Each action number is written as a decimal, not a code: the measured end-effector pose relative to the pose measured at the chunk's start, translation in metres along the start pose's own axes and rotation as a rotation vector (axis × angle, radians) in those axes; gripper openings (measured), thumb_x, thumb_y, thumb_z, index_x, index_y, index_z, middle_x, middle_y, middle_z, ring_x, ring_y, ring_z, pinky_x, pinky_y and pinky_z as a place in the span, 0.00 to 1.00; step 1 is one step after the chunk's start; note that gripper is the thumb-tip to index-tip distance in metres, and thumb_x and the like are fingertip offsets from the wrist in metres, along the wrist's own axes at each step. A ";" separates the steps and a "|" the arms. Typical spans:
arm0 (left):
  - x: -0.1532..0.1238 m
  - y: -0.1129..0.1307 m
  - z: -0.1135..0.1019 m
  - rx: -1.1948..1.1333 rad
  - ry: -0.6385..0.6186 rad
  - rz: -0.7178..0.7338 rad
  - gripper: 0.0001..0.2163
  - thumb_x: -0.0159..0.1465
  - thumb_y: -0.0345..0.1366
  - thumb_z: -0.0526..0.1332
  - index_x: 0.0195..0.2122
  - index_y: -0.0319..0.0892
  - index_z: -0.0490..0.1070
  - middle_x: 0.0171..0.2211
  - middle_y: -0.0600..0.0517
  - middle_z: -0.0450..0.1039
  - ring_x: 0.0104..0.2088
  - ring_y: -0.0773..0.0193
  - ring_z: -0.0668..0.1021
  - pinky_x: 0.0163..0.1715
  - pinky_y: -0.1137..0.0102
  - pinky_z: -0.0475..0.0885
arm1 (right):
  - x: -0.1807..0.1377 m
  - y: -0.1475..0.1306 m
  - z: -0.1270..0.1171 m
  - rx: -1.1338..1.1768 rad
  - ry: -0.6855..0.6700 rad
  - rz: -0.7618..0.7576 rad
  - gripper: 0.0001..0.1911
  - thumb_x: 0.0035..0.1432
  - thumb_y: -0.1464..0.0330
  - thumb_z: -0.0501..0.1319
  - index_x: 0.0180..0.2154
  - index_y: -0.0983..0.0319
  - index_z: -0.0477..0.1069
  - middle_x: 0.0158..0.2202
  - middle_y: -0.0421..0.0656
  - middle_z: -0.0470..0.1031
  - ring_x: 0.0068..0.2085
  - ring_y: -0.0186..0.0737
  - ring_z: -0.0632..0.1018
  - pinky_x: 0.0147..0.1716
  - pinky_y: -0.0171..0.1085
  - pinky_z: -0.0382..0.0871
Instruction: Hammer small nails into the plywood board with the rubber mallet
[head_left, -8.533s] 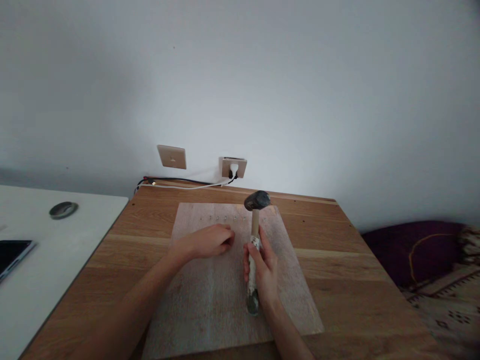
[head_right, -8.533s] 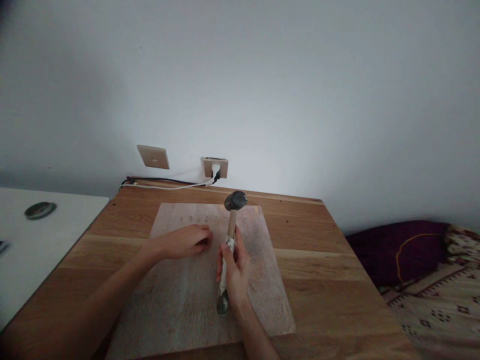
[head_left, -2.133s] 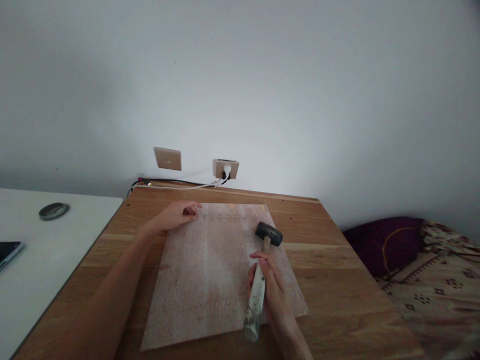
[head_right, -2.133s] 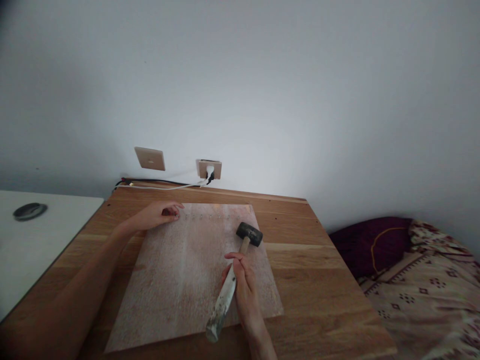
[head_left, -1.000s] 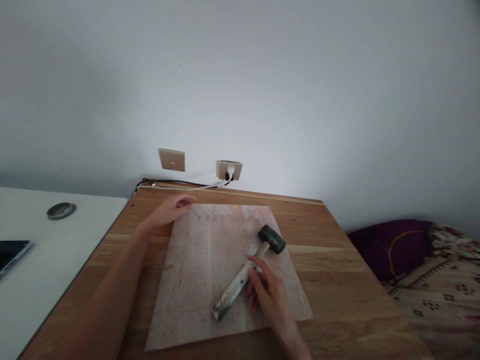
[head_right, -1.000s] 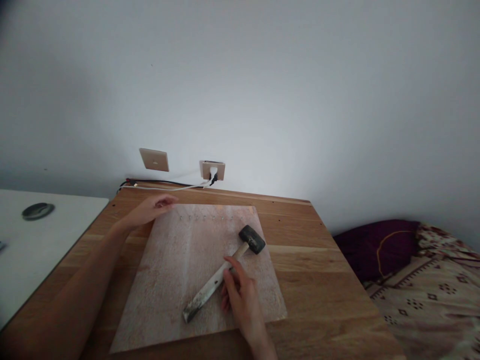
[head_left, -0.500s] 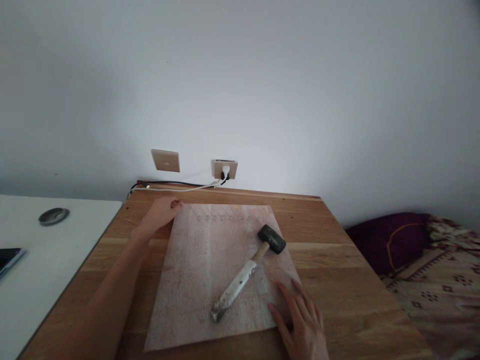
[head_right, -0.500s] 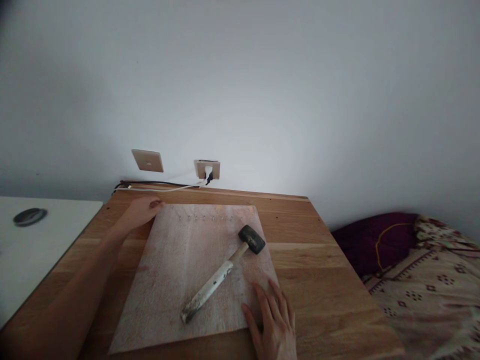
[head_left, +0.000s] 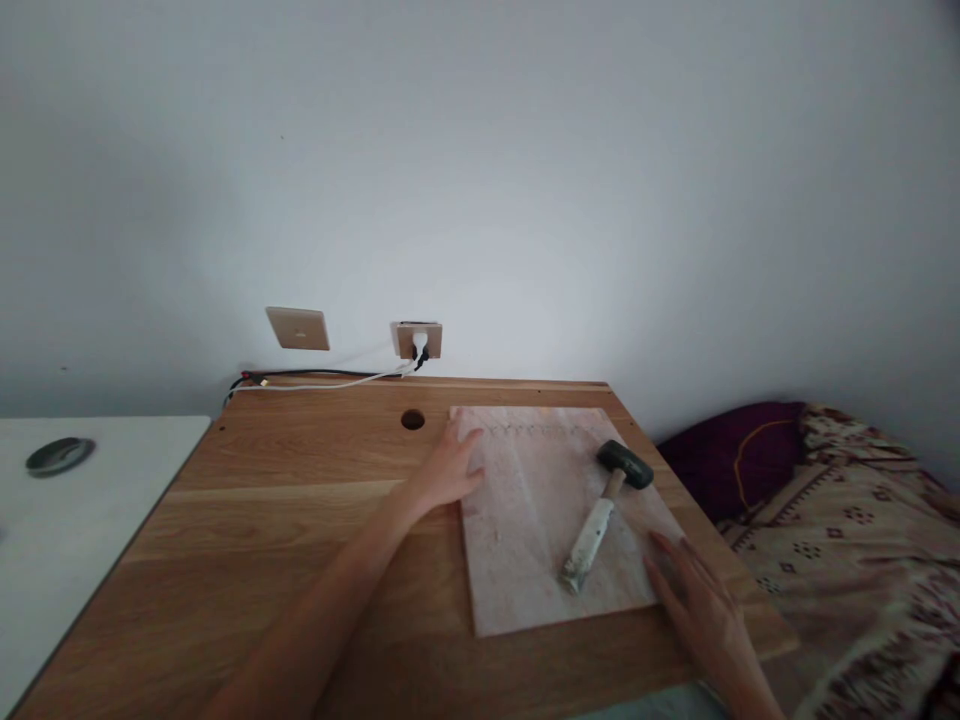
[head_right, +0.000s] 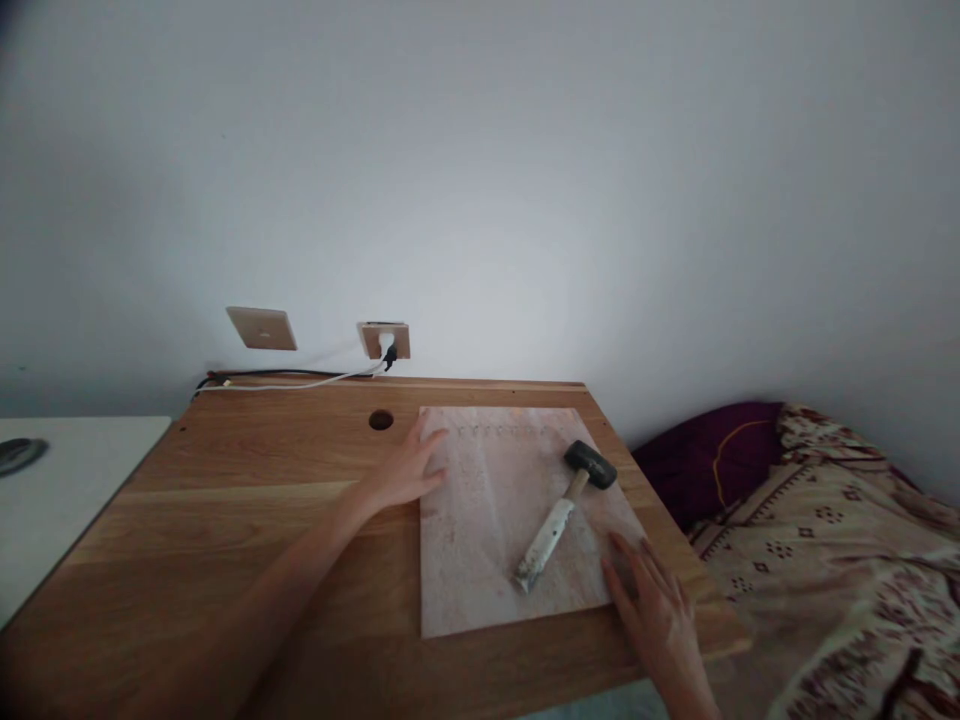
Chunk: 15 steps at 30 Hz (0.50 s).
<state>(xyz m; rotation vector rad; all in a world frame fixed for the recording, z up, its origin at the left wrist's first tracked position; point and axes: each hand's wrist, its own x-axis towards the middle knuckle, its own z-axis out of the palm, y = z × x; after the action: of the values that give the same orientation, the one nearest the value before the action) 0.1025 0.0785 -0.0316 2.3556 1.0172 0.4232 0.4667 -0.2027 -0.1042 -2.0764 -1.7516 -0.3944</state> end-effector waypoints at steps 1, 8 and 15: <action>0.000 0.015 0.008 0.008 -0.043 0.043 0.30 0.66 0.39 0.66 0.67 0.38 0.65 0.77 0.33 0.42 0.76 0.39 0.53 0.72 0.50 0.59 | 0.001 0.014 -0.002 0.003 0.005 0.017 0.29 0.74 0.49 0.47 0.58 0.60 0.73 0.55 0.53 0.82 0.61 0.62 0.77 0.60 0.59 0.72; -0.069 0.092 0.042 0.122 -0.134 0.325 0.24 0.72 0.48 0.59 0.65 0.43 0.68 0.75 0.37 0.53 0.76 0.37 0.52 0.70 0.35 0.54 | 0.005 0.042 -0.018 0.083 0.017 0.145 0.31 0.72 0.46 0.49 0.56 0.61 0.75 0.55 0.54 0.81 0.60 0.60 0.78 0.62 0.60 0.71; -0.139 0.100 0.087 0.206 -0.018 0.334 0.23 0.72 0.43 0.60 0.66 0.44 0.66 0.70 0.42 0.64 0.75 0.41 0.54 0.71 0.30 0.43 | -0.014 0.036 -0.016 -0.017 0.082 0.275 0.38 0.72 0.44 0.44 0.62 0.66 0.72 0.62 0.60 0.74 0.65 0.65 0.72 0.65 0.64 0.65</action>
<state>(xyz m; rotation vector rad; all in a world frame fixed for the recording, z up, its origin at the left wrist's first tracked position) 0.1084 -0.1120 -0.0538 2.7217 0.6856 0.4356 0.5002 -0.2268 -0.1008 -2.2398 -1.3951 -0.4065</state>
